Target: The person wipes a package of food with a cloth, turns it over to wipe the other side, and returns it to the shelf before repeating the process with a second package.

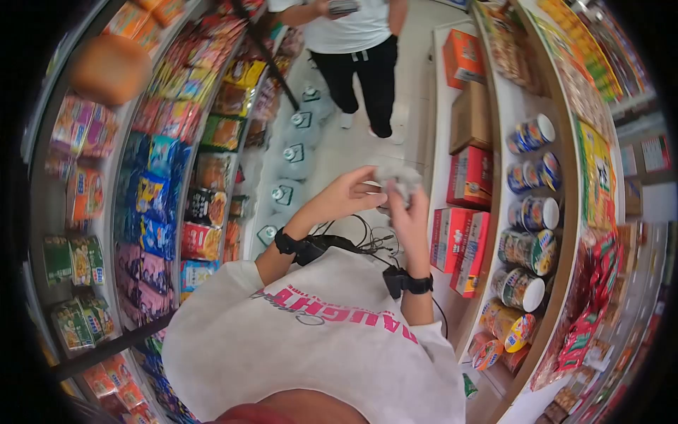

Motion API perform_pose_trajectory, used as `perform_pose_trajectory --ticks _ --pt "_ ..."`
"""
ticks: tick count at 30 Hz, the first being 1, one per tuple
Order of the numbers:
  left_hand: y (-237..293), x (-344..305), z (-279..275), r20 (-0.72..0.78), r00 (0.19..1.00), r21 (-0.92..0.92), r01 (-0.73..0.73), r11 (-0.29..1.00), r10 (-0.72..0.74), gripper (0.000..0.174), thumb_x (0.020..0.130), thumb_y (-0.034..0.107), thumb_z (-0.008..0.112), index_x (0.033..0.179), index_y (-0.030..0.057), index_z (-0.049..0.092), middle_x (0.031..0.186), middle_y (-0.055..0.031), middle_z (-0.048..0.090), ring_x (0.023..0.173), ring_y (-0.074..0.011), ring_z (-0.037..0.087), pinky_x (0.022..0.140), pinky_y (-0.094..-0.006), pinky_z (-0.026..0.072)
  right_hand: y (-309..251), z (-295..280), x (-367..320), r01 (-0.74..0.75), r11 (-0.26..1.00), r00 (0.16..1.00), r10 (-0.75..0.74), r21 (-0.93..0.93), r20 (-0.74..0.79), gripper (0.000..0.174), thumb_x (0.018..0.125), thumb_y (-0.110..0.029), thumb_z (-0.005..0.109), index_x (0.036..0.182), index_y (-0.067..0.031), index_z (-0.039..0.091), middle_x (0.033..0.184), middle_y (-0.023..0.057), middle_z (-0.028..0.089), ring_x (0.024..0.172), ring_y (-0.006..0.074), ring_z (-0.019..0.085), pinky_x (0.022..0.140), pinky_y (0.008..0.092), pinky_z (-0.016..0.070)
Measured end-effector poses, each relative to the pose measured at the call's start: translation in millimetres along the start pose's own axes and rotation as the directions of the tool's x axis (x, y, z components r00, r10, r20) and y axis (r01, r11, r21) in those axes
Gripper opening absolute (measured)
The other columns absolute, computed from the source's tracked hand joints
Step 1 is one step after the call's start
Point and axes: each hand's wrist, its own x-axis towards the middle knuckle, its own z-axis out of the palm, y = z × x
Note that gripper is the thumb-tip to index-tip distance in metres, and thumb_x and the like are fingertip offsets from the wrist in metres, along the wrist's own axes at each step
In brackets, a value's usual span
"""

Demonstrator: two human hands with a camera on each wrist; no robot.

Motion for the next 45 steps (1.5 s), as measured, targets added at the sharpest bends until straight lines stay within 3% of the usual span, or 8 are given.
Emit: perform_pose_trajectory --ticks 8,15,18,27,31,36,39,45 --pt "13.6 -99.5 -137.2 -0.43 0.897 0.136 -0.048 0.99 0.102 0.027 0.092 0.006 0.072 0.115 -0.0034 0.062 0.108 -0.0055 0.064 0.099 -0.0122 0.063 0.087 -0.027 0.0514 -5.9 149.9 24.7 0.076 0.985 0.94 -0.019 -0.154 0.341 0.017 0.099 -0.015 0.063 0.1 0.0023 0.064 0.093 0.0036 0.058 0.083 0.0119 0.054 0.075 0.027 0.0438" --pt "28.5 -111.1 -165.2 -0.635 0.737 0.125 -0.2 0.972 0.233 0.019 0.091 0.004 0.072 0.107 -0.0013 0.064 0.1 -0.0027 0.065 0.098 -0.0116 0.062 0.093 -0.0281 0.0473 -5.4 193.5 51.7 0.153 0.977 0.828 -0.209 0.149 0.52 0.018 0.096 -0.011 0.067 0.108 0.0031 0.066 0.109 0.0016 0.057 0.089 0.0102 0.057 0.077 0.025 0.0454" --pt "30.5 -101.5 -167.9 -0.632 0.717 0.216 -0.202 0.955 0.294 0.018 0.091 0.004 0.072 0.106 -0.0007 0.063 0.103 -0.0039 0.066 0.1 -0.0116 0.063 0.092 -0.028 0.0475 -22.3 185.2 60.5 0.036 0.999 0.815 -0.036 0.012 0.579 0.024 0.094 -0.011 0.069 0.113 0.0032 0.066 0.107 0.0023 0.06 0.09 0.0097 0.059 0.076 0.0245 0.0472" --pt "9.6 -31.2 -155.5 -0.669 0.713 0.291 -0.005 0.957 0.208 0.025 0.095 0.022 0.07 0.103 -0.0012 0.065 0.1 -0.0093 0.07 0.096 -0.0174 0.069 0.091 -0.0316 0.0538 5.2 135.9 124.9 0.258 0.966 0.856 -0.242 0.028 0.457 0.026 0.095 -0.016 0.069 0.111 0.0046 0.065 0.085 0.007 0.068 0.076 0.0092 0.059 0.068 0.0278 0.0484" --pt "-5.4 2.8 -155.9 -0.4 0.831 -0.177 0.343 0.923 -0.386 0.051 0.104 0.047 0.05 0.112 -0.0021 0.063 0.102 -0.0138 0.07 0.097 -0.0222 0.069 0.093 -0.0339 0.0538 22.5 100.6 149.7 0.369 0.896 0.902 -0.282 -0.246 0.326 0.03 0.094 -0.017 0.069 0.111 0.006 0.062 0.07 0.0181 0.063 0.056 0.0174 0.053 0.054 0.0344 0.0439" --pt "-43.9 45.5 -148.3 -0.06 0.799 -0.597 0.452 0.663 -0.598 0.069 0.102 0.061 0.044 0.124 -0.0036 0.056 0.112 -0.0198 0.068 0.098 -0.0301 0.069 0.091 -0.0374 0.0563 36.7 82.9 149.0 0.468 0.879 0.827 -0.402 -0.086 0.393 0.025 0.091 -0.01 0.068 0.113 0.0016 0.063 0.092 0.0214 0.069 0.069 0.035 0.064 0.061 0.0402 0.05" --pt "-50.9 59.7 -132.6 -0.199 0.837 -0.757 0.199 0.622 -0.51 0.062 0.103 0.051 0.05 0.135 -0.0023 0.05 0.126 -0.0183 0.063 0.108 -0.0278 0.066 0.093 -0.0363 0.055 43.2 74.1 137.0 0.465 0.885 0.735 -0.375 -0.017 0.565 0.028 0.085 -0.003 0.069 0.112 -0.001 0.065 0.105 0.018 0.068 0.088 0.0355 0.066 0.074 0.0421 0.0531" --pt "-105.9 48.2 -172.6 -0.348 0.893 -0.331 0.167 0.929 -0.285 0.035 0.101 0.02 0.059 0.133 0.0074 0.057 0.123 -0.0092 0.065 0.117 -0.0208 0.061 0.097 -0.036 0.0521 57.5 73.4 122.2 0.5 0.865 0.648 -0.349 -0.033 0.677 0.031 0.081 -0.003 0.072 0.112 -0.0038 0.068 0.096 0.0166 0.067 0.09 0.0345 0.063 0.08 0.041 0.0506"
